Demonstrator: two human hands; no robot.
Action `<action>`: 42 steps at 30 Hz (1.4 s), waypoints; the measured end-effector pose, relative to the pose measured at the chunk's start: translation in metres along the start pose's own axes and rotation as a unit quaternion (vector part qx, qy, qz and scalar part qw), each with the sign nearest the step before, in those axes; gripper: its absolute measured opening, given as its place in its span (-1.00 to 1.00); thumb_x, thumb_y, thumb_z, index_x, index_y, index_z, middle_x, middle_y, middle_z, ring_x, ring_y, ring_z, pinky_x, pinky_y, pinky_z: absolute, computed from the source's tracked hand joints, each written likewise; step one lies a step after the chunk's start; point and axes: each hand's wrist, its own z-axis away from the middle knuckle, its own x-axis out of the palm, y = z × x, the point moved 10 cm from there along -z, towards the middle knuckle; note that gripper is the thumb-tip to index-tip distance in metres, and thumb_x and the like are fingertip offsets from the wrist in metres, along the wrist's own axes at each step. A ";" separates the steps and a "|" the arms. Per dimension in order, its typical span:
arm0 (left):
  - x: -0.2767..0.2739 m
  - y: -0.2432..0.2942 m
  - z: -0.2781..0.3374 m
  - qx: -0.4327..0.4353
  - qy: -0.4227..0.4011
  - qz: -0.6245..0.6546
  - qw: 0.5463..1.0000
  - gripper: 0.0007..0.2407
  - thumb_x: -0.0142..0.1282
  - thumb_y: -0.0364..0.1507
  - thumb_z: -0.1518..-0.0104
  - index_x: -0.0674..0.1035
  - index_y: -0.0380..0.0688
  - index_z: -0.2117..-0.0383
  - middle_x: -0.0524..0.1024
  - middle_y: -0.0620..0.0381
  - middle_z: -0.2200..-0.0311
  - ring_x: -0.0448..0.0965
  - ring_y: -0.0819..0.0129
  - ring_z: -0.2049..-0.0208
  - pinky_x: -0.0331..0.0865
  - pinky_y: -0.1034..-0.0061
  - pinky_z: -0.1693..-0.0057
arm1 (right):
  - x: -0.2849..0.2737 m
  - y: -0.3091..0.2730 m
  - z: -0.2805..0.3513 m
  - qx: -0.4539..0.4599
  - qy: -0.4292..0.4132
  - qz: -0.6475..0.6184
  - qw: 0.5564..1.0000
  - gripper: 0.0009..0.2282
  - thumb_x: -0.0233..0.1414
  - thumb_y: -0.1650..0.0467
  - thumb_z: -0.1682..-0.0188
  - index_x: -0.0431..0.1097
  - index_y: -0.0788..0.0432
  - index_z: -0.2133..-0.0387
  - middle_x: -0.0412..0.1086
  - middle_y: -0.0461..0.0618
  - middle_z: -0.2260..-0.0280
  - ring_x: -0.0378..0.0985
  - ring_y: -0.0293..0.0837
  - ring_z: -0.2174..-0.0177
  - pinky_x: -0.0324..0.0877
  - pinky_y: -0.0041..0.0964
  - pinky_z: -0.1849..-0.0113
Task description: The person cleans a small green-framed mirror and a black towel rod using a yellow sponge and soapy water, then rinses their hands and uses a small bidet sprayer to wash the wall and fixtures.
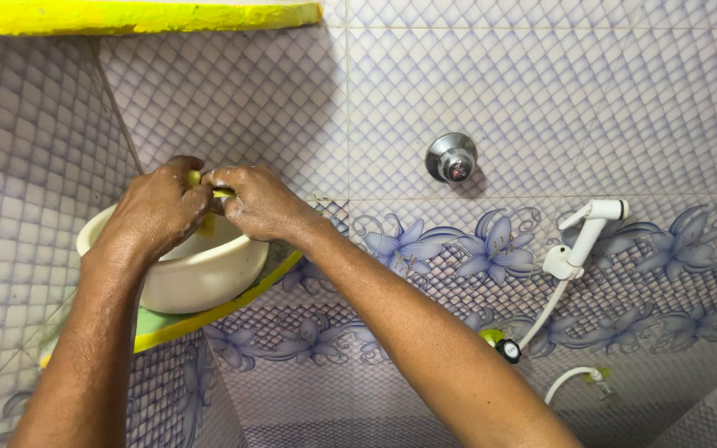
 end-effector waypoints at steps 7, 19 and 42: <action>0.034 -0.025 -0.007 0.009 -0.122 -0.072 0.990 -0.58 0.05 -0.41 -0.07 0.54 -0.21 -0.12 0.61 -0.30 0.10 0.61 -0.13 0.03 0.42 0.14 -0.13 | 0.045 0.015 -0.006 0.072 -0.235 0.129 0.961 -0.76 0.06 0.41 0.22 0.60 0.16 0.30 0.60 0.11 0.32 0.65 0.03 0.26 0.50 -0.03 0.20; 0.086 -0.075 -0.054 0.121 -0.228 -0.110 0.960 -0.54 0.17 -0.52 0.05 0.57 -0.27 -0.08 0.65 -0.22 0.18 0.67 0.03 0.15 0.52 0.25 -0.01 | 0.074 0.028 -0.019 -0.008 -0.145 0.035 0.989 -0.84 0.06 0.39 0.25 0.57 0.21 0.61 0.60 0.12 0.54 0.62 -0.01 0.49 0.49 -0.07 0.39; 0.006 0.204 0.041 0.358 0.188 0.183 0.896 -0.69 0.10 -0.75 -0.08 0.65 -0.40 0.02 0.62 -0.26 0.18 0.65 0.12 0.24 0.49 0.37 0.08 | -0.164 -0.012 0.113 -0.019 0.365 0.060 0.929 -0.79 0.03 0.54 0.01 0.50 0.28 0.13 0.54 0.12 0.20 0.65 -0.09 0.13 0.56 -0.32 0.00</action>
